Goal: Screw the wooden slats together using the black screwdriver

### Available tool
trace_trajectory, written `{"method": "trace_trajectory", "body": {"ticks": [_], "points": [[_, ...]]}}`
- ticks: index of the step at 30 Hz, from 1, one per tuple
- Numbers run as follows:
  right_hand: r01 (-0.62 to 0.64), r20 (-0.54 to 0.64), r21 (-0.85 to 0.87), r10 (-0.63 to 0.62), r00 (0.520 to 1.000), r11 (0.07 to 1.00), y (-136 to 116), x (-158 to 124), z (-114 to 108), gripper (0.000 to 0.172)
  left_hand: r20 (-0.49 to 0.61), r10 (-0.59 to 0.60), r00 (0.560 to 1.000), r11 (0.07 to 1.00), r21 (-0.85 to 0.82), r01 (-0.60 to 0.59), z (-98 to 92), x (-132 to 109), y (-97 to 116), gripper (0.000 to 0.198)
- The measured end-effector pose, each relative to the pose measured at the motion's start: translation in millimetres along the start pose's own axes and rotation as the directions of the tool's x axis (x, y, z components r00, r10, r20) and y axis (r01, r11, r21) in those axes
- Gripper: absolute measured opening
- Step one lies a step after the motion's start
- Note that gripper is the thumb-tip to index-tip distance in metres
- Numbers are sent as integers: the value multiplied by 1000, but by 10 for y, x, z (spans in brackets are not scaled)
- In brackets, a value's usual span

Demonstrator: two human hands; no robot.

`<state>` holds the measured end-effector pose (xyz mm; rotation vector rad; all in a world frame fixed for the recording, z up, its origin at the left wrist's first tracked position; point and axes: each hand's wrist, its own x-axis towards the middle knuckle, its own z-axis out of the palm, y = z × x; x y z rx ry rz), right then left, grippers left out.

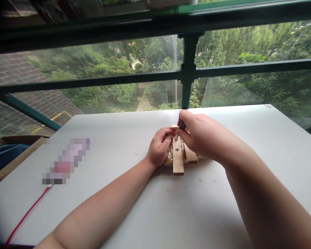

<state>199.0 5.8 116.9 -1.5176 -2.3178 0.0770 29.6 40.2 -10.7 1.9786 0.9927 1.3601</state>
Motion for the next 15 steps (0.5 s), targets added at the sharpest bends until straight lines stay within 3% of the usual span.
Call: {"method": "trace_trajectory", "body": {"ticks": [8, 15], "points": [[-87, -45, -33, 86, 995, 996, 22, 48, -6, 31, -6, -5, 1000, 1000, -4, 5, 0, -1, -7, 19], [-125, -74, -37, 122, 990, 991, 37, 71, 26, 36, -4, -5, 1000, 1000, -15, 5, -3, 8, -3, 18]]}}
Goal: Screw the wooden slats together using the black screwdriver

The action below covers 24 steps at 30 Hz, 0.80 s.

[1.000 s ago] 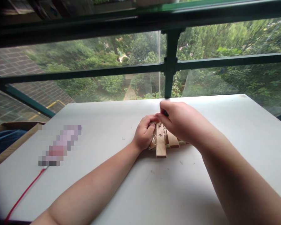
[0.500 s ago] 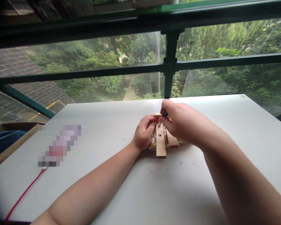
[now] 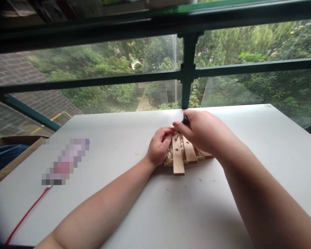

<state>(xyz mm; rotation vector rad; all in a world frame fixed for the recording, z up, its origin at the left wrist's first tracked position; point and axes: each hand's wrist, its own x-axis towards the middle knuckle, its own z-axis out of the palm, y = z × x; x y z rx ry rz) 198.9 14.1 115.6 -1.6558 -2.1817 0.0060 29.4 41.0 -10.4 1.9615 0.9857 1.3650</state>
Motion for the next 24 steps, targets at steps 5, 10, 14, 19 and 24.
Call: {"method": "trace_trajectory", "body": {"ticks": [5, 10, 14, 19, 24], "points": [[97, 38, 205, -107, 994, 974, -49, -20, 68, 18, 9, 0, 1000, 1000, 29, 0, -4, 8, 4, 20], [193, 23, 394, -220, 975, 899, -48, -11, 153, 17, 5, -14, 1000, 999, 52, 13, -1, 10, 26, 19], [123, 21, 433, -147, 989, 893, 23, -13, 147, 34, 13, 6, 1000, 999, 48, -6, -6, 3, 36, 22], [146, 66, 463, -199, 978, 874, 34, -50, 114, 42, 24, 18, 1000, 998, 59, -19, -18, 2, 33, 23], [165, 78, 340, -203, 976, 926, -3, -60, 63, 26, 33, 29, 999, 996, 82, -32, -17, 5, 32, 22]]}}
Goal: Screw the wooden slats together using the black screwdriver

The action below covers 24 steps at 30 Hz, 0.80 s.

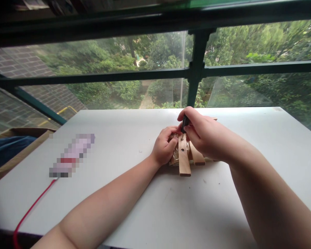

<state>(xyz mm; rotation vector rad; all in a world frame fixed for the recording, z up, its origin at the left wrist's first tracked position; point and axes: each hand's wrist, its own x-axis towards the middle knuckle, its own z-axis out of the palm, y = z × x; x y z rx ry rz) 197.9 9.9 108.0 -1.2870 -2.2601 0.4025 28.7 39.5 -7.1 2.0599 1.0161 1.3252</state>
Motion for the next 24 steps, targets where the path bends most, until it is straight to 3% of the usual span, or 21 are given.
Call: {"method": "trace_trajectory", "body": {"ticks": [9, 16, 21, 24], "points": [[-17, 13, -201, 20, 1000, 979, 22, 7, -103, 9, -9, 19, 1000, 1000, 4, -19, -10, -4, 17, 21], [-42, -38, -231, 34, 999, 972, -7, 11, -93, 27, -10, 17, 1000, 1000, -5, -17, -7, 1, 22, 18], [-51, -73, -205, 36, 997, 977, -41, 41, -47, 14, 0, 6, 1000, 1000, 8, -6, -6, 3, 29, 20], [-62, -99, -198, 43, 994, 978, -39, 52, -36, 21, 0, 6, 1000, 1000, 2, -6, -9, 4, 32, 18]]}}
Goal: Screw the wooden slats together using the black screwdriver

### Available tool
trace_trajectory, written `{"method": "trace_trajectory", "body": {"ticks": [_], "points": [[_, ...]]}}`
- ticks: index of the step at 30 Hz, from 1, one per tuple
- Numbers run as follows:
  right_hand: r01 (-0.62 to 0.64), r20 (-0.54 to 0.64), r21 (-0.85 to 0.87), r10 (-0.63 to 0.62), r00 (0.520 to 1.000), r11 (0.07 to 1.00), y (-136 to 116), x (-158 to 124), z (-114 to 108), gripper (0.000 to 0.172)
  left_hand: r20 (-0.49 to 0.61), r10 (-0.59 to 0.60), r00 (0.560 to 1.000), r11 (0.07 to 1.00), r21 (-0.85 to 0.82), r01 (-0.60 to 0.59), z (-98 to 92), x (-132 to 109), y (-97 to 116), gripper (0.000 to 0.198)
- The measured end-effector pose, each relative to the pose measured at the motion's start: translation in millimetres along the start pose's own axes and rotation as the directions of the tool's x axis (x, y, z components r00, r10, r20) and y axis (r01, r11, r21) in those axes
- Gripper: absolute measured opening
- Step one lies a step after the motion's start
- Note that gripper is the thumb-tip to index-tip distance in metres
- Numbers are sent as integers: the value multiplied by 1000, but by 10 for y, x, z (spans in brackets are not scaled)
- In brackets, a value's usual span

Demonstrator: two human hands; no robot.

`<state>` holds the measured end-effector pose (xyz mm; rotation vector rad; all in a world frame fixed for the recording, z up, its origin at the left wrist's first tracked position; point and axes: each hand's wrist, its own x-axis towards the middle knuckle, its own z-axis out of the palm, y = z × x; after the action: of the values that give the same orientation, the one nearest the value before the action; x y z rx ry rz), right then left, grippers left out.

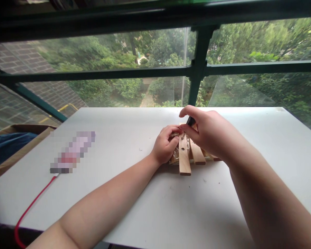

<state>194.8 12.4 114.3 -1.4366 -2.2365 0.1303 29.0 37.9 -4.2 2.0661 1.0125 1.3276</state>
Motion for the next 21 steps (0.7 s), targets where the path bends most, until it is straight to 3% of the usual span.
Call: {"method": "trace_trajectory", "body": {"ticks": [4, 15, 21], "points": [[-4, -3, -34, 4, 1000, 999, 12, -1, -14, 13, -3, -9, 1000, 1000, -2, 9, 2, -2, -6, 18], [-46, -34, -61, 44, 998, 997, -35, -7, 17, 22, -5, -11, 1000, 1000, -3, 11, 8, -5, -24, 18], [-8, -33, 9, 8, 999, 1000, -68, -9, 74, 7, -6, -8, 1000, 1000, 1, 8, 11, -4, -23, 18]]}}
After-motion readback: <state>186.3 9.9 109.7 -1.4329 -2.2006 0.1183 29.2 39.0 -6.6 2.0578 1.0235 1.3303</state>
